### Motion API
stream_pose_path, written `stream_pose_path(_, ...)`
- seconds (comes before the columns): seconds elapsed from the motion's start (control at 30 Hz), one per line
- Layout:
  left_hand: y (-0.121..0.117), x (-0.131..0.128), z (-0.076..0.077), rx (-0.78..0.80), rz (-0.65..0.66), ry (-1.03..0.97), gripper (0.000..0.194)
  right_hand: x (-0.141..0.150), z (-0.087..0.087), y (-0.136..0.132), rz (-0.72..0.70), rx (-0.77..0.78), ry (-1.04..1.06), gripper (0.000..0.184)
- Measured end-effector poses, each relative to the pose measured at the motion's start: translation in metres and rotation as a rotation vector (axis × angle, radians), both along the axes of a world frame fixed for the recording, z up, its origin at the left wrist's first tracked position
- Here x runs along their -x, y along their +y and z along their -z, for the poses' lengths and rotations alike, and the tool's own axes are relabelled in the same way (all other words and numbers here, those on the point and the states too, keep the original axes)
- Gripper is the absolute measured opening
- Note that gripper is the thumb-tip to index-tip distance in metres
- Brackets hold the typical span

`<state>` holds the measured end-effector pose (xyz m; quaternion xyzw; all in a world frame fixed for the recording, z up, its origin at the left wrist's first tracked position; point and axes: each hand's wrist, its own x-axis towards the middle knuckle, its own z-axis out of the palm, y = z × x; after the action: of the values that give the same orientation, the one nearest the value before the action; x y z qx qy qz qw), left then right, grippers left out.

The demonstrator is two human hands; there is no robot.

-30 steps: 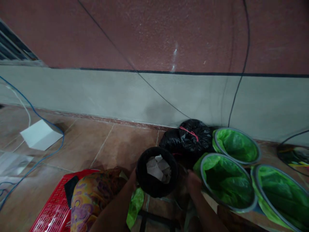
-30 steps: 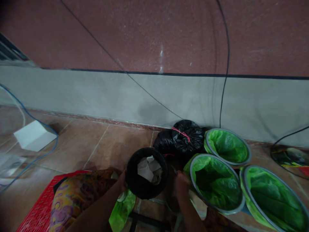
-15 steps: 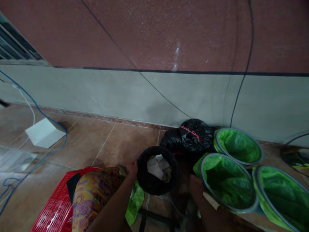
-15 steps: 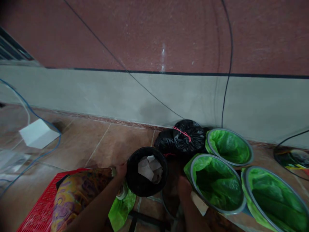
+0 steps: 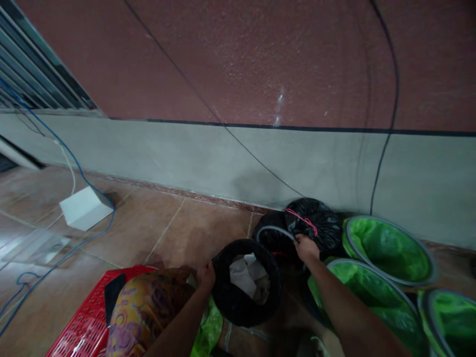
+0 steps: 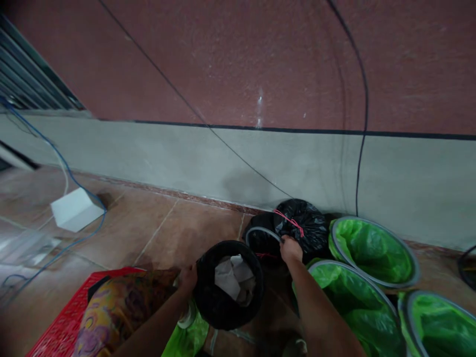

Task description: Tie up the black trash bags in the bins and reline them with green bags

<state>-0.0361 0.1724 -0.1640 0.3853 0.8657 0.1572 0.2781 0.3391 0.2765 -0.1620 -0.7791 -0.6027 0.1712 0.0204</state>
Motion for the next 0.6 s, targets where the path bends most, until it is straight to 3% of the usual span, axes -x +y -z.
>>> stream_pose_path(0.17,0.012,-0.002,-0.017,0.008,-0.014,0.092,0.035,0.000,0.007,0.011,0.008,-0.093,0.071,0.038)
stream_pose_path(0.3,0.022,-0.007,-0.026,-0.038,0.016,-0.003,0.035,0.025,0.003,-0.005,0.005,-0.008,0.240,0.032)
stream_pose_path(0.37,0.022,-0.008,-0.027,-0.092,0.003,-0.110,0.037,0.043,0.008,-0.026,0.061,0.096,0.471,0.040)
stream_pose_path(0.47,0.015,-0.005,-0.028,-0.163,-0.066,-0.310,0.039,0.068,0.021,-0.066,0.290,0.292,0.970,0.056)
stream_pose_path(0.53,0.009,-0.002,-0.030,-0.170,-0.105,-0.449,0.037,0.076,0.027,-0.087,0.413,0.355,1.204,0.057)
stream_pose_path(0.6,0.006,0.000,-0.035,-0.146,-0.124,-0.589,0.031,0.079,0.027,-0.097,0.432,0.327,1.298,0.048)
